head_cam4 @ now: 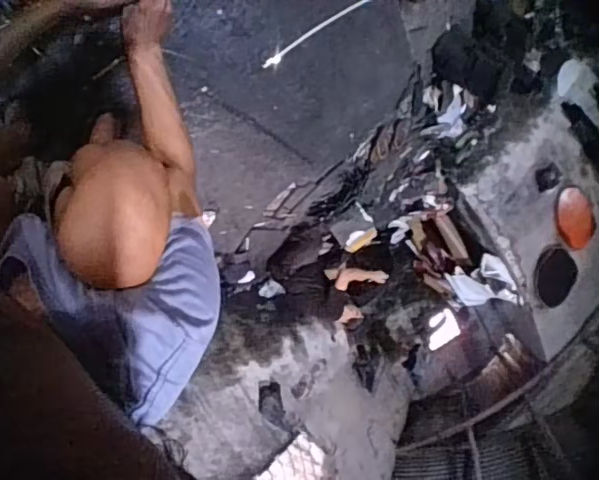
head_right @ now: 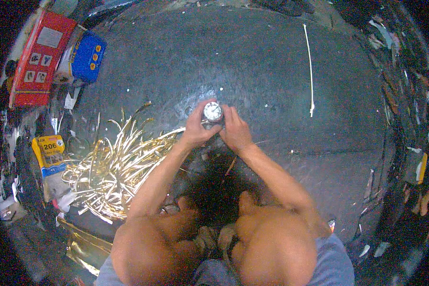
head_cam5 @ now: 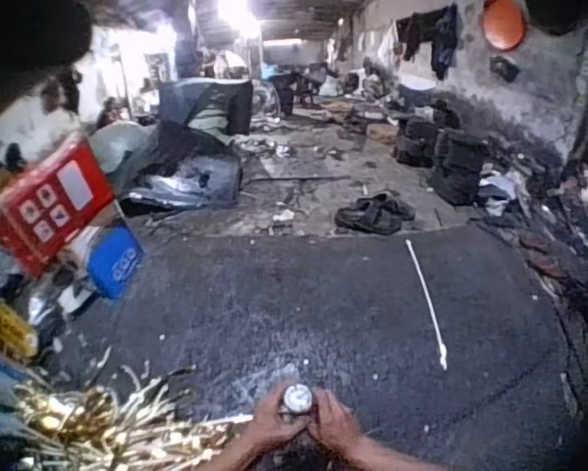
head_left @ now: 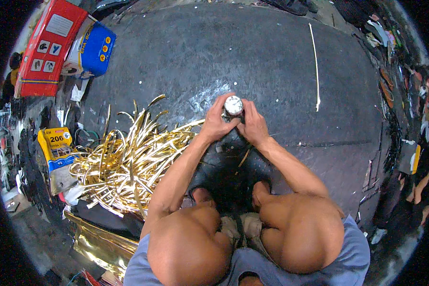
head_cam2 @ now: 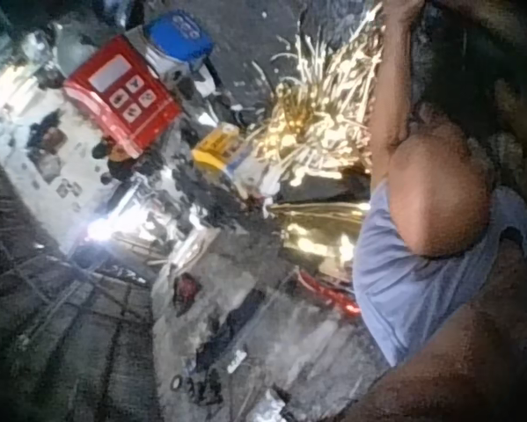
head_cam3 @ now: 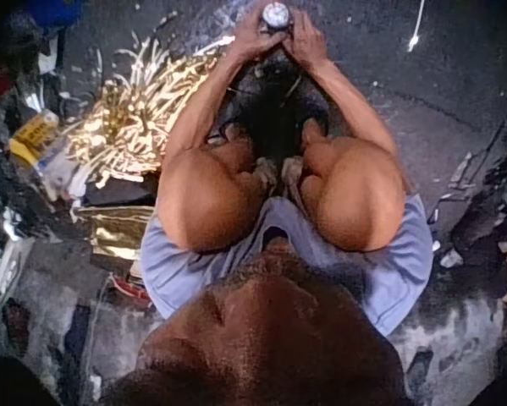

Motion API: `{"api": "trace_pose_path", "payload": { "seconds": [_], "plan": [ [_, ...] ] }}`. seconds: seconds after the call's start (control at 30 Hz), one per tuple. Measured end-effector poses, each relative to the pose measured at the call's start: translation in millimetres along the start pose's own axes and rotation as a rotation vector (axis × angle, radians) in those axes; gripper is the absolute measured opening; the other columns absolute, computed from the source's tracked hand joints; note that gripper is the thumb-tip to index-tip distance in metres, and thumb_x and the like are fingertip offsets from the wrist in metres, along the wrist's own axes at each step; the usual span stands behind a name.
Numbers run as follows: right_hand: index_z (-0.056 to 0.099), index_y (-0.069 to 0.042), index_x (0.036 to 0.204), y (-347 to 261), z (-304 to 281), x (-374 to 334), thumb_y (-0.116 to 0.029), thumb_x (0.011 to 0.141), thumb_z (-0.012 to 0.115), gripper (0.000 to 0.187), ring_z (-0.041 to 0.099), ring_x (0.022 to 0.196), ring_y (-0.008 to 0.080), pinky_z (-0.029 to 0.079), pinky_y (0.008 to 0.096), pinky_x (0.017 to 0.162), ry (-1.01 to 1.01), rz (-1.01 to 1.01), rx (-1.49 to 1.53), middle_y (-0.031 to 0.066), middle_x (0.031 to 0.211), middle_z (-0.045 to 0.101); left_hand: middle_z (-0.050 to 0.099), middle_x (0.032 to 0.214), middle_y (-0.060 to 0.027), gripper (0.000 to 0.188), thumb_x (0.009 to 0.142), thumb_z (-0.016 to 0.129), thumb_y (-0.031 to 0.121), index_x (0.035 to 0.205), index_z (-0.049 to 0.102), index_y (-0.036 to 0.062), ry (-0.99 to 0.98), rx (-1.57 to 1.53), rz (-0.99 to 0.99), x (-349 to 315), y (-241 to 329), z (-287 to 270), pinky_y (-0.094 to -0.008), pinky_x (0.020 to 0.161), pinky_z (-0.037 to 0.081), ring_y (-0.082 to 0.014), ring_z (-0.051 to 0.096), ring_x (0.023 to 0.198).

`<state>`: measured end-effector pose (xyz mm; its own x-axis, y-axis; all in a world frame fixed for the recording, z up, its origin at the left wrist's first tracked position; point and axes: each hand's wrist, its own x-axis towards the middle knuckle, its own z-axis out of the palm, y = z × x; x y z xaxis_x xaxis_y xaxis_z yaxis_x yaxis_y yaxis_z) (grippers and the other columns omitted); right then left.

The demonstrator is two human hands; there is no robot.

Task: The person sits on the floor and repeatedly applies a white substance from a small container onto gold ribbons. They pick up a ribbon, apply the substance, and place it on the floor, repeating this process for multiple ribbons.

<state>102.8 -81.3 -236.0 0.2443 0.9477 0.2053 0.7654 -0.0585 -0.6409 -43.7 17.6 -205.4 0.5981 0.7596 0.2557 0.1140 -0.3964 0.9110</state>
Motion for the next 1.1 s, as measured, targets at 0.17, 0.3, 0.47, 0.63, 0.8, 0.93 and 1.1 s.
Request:
{"api": "trace_pose_path", "payload": {
  "seconds": [0.17, 0.3, 0.47, 0.63, 0.8, 0.93, 1.1],
  "plan": [
    [0.052, -0.002, 0.131, 19, -4, 7, -0.005, 0.086, 0.072, 0.049, 0.068, 0.103, 0.0262, 0.053, 0.0372, 0.092, -0.026, 0.431, 0.390, 0.0158, 0.116, 0.066, 0.068, 0.116, -0.0178, 0.053, 0.079, 0.081, 0.004, 0.126, 0.057, 0.0065, -0.055, 0.044, -0.089, -3, -11, 0, -0.0427, 0.092, 0.054, -0.0393, 0.067, 0.111],
    [0.058, -0.005, 0.121, 72, 27, 31, -0.007, 0.081, 0.075, 0.043, 0.069, 0.087, 0.0204, 0.054, 0.0368, 0.075, -0.144, 0.652, 0.350, 0.0107, 0.092, 0.073, 0.069, 0.114, -0.0191, 0.051, 0.081, 0.080, 0.005, 0.125, 0.057, 0.0072, -0.061, 0.062, -0.070, 0, -12, 7, -0.0447, 0.088, 0.055, -0.0407, 0.068, 0.109],
    [0.057, -0.007, 0.112, 71, 33, 44, -0.005, 0.082, 0.077, 0.037, 0.066, 0.069, 0.0182, 0.050, 0.0344, 0.058, -0.180, 0.741, 0.673, 0.0066, 0.079, 0.070, 0.068, 0.114, -0.0211, 0.054, 0.080, 0.079, 0.005, 0.128, 0.054, 0.0069, -0.062, 0.054, -0.086, -2, -20, 9, -0.0462, 0.088, 0.055, -0.0427, 0.066, 0.110],
    [0.053, -0.003, 0.105, 30, -10, 43, 0.004, 0.087, 0.071, 0.027, 0.061, 0.062, 0.0142, 0.046, 0.0281, 0.050, 0.071, 1.038, 0.873, 0.0040, 0.077, 0.062, 0.067, 0.115, -0.0209, 0.053, 0.080, 0.078, 0.004, 0.128, 0.054, 0.0058, -0.063, 0.065, -0.062, -1, -18, 3, -0.0461, 0.089, 0.054, -0.0424, 0.066, 0.111],
    [0.055, -0.010, 0.086, 0, -145, 53, -0.001, 0.093, 0.069, 0.019, 0.054, 0.062, 0.0077, 0.043, 0.0209, 0.053, 0.136, 0.844, 1.120, -0.0004, 0.078, 0.057, 0.067, 0.115, -0.0205, 0.053, 0.080, 0.078, 0.004, 0.127, 0.054, 0.0054, -0.087, 0.095, -0.018, -3, -20, 4, -0.0456, 0.092, 0.053, -0.0420, 0.065, 0.111],
    [0.055, -0.004, 0.109, -25, -262, 59, 0.003, 0.094, 0.065, 0.020, 0.054, 0.068, 0.0094, 0.046, 0.0214, 0.060, 0.240, 0.495, 1.473, 0.0070, 0.093, 0.063, 0.066, 0.115, -0.0198, 0.053, 0.079, 0.077, 0.002, 0.127, 0.054, 0.0059, -0.084, 0.074, -0.058, -3, -17, 2, -0.0456, 0.092, 0.053, -0.0417, 0.065, 0.111],
    [0.051, 0.009, 0.117, -64, -348, 63, 0.002, 0.103, 0.050, 0.015, 0.045, 0.078, 0.0132, 0.043, 0.0233, 0.063, 0.369, 0.370, 1.556, 0.0112, 0.094, 0.049, 0.065, 0.120, -0.0195, 0.054, 0.080, 0.077, 0.003, 0.128, 0.054, 0.0052, -0.124, 0.121, -0.044, -5, -19, -4, -0.0460, 0.094, 0.053, -0.0420, 0.064, 0.113]
  ]
}}
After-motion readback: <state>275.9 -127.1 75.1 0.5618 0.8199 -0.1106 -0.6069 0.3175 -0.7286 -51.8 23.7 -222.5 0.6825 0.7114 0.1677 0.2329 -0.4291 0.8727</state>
